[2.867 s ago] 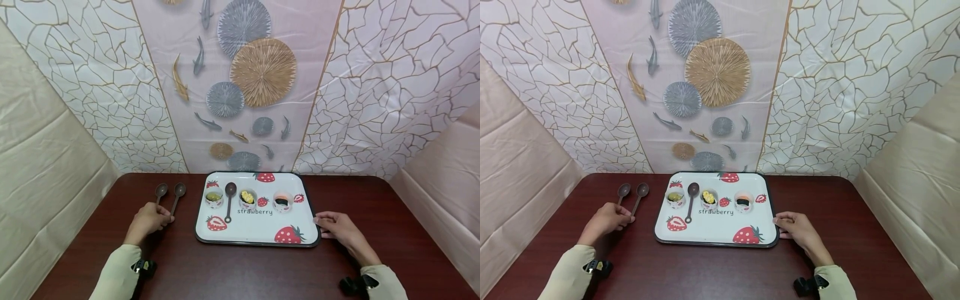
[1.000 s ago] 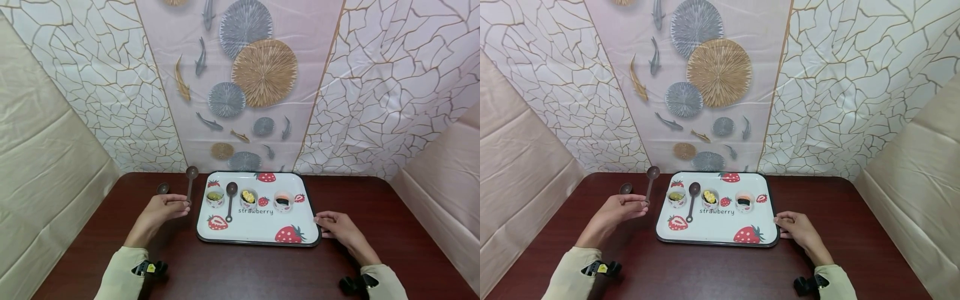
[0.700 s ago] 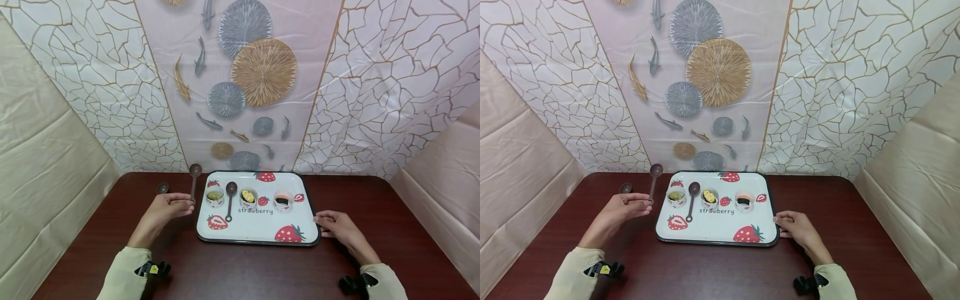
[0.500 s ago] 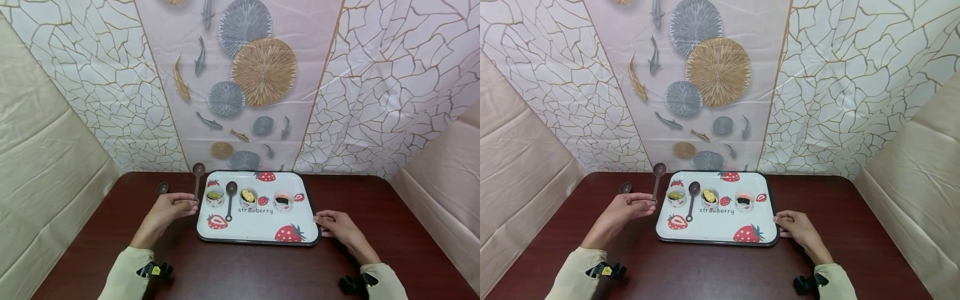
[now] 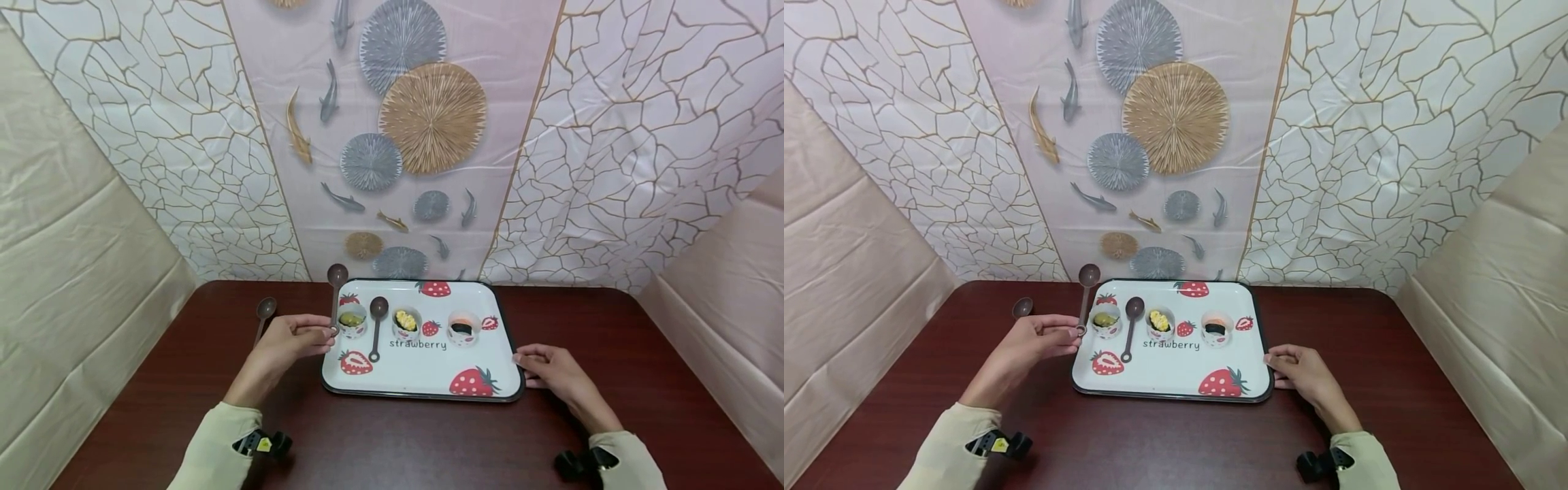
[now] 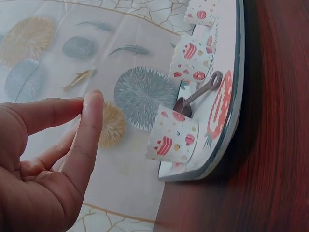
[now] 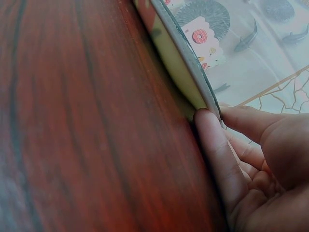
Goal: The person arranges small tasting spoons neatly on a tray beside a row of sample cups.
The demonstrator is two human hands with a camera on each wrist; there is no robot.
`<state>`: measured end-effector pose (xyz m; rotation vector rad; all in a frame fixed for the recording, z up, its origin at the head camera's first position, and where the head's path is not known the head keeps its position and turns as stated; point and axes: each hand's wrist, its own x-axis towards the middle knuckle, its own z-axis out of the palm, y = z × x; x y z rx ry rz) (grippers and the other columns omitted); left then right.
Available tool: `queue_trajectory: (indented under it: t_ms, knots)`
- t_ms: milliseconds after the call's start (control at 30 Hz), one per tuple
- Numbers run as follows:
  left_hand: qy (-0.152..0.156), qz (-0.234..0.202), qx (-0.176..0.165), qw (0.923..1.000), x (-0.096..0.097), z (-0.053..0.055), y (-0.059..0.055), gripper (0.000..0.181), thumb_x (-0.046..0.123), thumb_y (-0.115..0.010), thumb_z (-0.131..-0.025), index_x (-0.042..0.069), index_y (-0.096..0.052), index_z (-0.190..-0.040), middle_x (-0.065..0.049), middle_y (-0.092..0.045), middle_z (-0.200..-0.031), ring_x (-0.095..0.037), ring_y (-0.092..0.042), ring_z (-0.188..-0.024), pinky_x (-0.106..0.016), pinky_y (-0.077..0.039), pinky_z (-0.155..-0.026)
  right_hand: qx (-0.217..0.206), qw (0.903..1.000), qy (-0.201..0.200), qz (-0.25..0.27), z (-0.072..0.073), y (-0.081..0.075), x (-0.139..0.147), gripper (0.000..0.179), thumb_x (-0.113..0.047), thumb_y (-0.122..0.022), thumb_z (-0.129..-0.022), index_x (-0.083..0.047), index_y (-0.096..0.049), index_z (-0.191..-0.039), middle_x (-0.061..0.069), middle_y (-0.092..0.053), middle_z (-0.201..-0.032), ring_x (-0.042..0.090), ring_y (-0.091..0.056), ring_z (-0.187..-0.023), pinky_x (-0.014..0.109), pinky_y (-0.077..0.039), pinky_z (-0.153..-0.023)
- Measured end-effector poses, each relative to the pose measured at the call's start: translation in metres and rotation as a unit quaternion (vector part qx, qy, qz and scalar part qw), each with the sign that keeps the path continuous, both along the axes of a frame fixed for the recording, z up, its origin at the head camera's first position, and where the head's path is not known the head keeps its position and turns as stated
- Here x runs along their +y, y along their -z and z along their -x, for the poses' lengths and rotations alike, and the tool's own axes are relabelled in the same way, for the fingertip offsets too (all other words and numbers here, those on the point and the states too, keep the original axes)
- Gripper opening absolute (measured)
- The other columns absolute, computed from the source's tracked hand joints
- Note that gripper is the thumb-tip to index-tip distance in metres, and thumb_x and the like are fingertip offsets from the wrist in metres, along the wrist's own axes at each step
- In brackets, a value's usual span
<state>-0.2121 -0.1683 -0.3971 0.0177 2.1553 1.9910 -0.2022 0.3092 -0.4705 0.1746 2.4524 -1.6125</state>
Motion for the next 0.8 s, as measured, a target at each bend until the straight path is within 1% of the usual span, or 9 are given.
queue_trajectory:
  t_ms: [267, 467, 533, 700, 800]
  knots:
    - [0.016, 0.003, 0.015, 0.9997, 0.01, -0.001, -0.001, 0.033, -0.004, -0.065, -0.101, -0.017, -0.062, -0.131, -0.022, -0.075, -0.116, -0.011, -0.075, -0.093, -0.031, -0.064, -0.086, -0.002, 1.0, 0.002, 0.0, -0.002, 0.0, 0.0, 0.048, -0.02, -0.065, -0.107, 0.015, -0.056, -0.138, 0.013, -0.073, -0.118, 0.008, -0.068, -0.088, 0.03, -0.065, -0.075]
    - [0.021, 0.002, 0.025, 0.9995, 0.019, -0.001, 0.001, 0.032, -0.004, -0.065, -0.099, -0.017, -0.064, -0.128, -0.02, -0.077, -0.111, -0.011, -0.075, -0.09, -0.029, -0.064, -0.083, 0.0, 1.0, 0.003, 0.0, -0.002, 0.001, 0.0, 0.047, -0.02, -0.065, -0.107, 0.015, -0.057, -0.138, 0.013, -0.072, -0.116, 0.008, -0.068, -0.086, 0.029, -0.065, -0.074]
    - [0.024, 0.003, 0.028, 0.9993, 0.022, -0.001, 0.002, 0.032, -0.004, -0.065, -0.099, -0.017, -0.064, -0.128, -0.021, -0.077, -0.111, -0.011, -0.075, -0.09, -0.029, -0.064, -0.084, 0.003, 1.0, 0.002, 0.002, -0.002, 0.001, 0.0, 0.046, -0.018, -0.065, -0.107, 0.016, -0.057, -0.137, 0.012, -0.072, -0.115, 0.009, -0.068, -0.085, 0.029, -0.065, -0.073]
    - [0.03, -0.001, 0.023, 0.9993, 0.03, -0.001, 0.002, 0.031, -0.003, -0.065, -0.099, -0.016, -0.065, -0.127, -0.021, -0.076, -0.112, -0.012, -0.075, -0.09, -0.037, -0.064, -0.089, 0.006, 1.0, 0.003, 0.005, -0.002, 0.0, -0.001, 0.046, -0.018, -0.065, -0.106, 0.016, -0.057, -0.137, 0.009, -0.072, -0.108, 0.011, -0.067, -0.082, 0.028, -0.064, -0.072]
    - [0.033, 0.002, 0.021, 0.9992, 0.034, -0.001, 0.003, 0.031, -0.002, -0.067, -0.099, -0.014, -0.066, -0.127, -0.021, -0.077, -0.112, -0.012, -0.075, -0.09, -0.039, -0.064, -0.09, 0.006, 1.0, 0.003, 0.002, -0.002, -0.001, -0.001, 0.045, -0.018, -0.065, -0.106, 0.015, -0.057, -0.137, 0.01, -0.072, -0.108, 0.011, -0.067, -0.082, 0.029, -0.064, -0.072]
